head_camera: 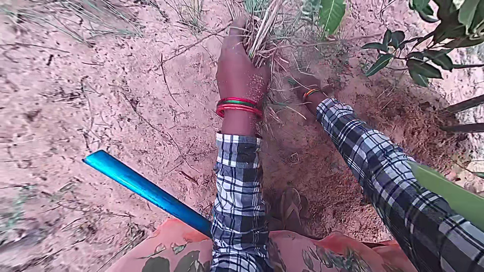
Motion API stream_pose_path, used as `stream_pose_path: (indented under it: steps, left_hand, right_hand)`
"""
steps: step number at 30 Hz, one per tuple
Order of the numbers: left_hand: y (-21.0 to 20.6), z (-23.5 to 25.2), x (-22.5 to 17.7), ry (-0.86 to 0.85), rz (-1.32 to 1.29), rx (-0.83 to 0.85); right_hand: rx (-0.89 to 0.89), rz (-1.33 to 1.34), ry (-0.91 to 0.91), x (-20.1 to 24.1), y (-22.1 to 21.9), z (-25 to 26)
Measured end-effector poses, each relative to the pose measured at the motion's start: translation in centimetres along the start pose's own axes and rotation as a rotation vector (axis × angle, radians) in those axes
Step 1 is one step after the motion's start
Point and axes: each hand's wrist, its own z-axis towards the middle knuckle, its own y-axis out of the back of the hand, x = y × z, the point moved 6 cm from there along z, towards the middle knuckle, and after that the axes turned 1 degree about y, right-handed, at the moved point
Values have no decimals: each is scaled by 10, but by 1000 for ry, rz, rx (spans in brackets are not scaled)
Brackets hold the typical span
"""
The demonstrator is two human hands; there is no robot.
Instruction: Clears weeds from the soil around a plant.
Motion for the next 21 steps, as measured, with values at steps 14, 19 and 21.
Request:
stream_pose_path:
  steps: [14, 19, 21]
  left_hand:
    - [-67, 7, 103, 354, 358, 226]
    - [-80, 7, 105, 369, 526, 280]
    - [-87, 6, 104, 376, 602, 276]
  right_hand:
    - [-134, 341, 276, 2, 16, -92]
    - [228, 96, 383, 45, -4, -86]
    - [252, 33, 403, 56, -12, -86]
